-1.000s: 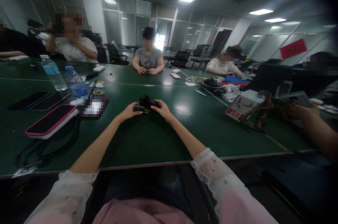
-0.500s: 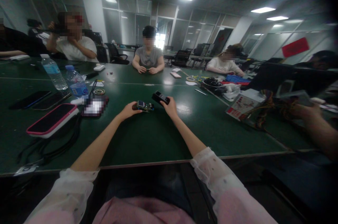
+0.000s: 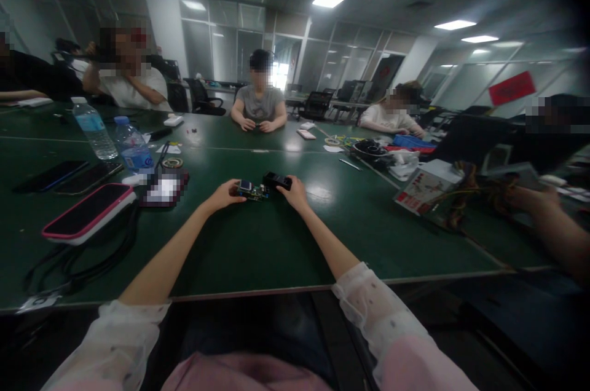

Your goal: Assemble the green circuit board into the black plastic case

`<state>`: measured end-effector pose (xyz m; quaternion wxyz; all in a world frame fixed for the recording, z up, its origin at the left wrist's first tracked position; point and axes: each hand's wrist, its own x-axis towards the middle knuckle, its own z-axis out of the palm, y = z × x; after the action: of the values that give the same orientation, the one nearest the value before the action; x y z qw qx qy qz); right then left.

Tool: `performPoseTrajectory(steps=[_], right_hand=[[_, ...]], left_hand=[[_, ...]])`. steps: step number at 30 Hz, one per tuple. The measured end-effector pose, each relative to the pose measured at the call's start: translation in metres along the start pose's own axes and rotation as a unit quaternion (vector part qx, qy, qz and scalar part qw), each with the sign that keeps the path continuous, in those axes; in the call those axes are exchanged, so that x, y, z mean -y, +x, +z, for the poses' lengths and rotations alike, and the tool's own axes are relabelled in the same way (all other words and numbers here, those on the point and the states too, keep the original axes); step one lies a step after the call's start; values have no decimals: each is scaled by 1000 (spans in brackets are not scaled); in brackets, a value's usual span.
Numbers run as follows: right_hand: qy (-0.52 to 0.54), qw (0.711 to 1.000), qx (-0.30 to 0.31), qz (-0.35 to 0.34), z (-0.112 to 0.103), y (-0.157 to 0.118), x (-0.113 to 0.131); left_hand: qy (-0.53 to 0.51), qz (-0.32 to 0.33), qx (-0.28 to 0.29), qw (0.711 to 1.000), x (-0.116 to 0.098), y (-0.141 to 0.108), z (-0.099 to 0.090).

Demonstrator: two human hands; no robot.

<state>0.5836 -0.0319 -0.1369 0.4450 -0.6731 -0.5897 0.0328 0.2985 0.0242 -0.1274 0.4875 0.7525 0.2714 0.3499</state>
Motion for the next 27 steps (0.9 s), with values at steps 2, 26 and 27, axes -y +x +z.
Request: performPoseTrajectory(steps=[2, 26, 27], right_hand=[[10, 1000, 2, -8, -1, 0, 0], [163, 967, 125, -148, 2, -25, 62], [160, 967, 131, -151, 2, -26, 62]], left_hand=[[-1, 0, 6, 1000, -2, -1, -1], [-26, -1, 12, 1000, 4, 2, -1], [-25, 2, 10, 1000, 4, 2, -1]])
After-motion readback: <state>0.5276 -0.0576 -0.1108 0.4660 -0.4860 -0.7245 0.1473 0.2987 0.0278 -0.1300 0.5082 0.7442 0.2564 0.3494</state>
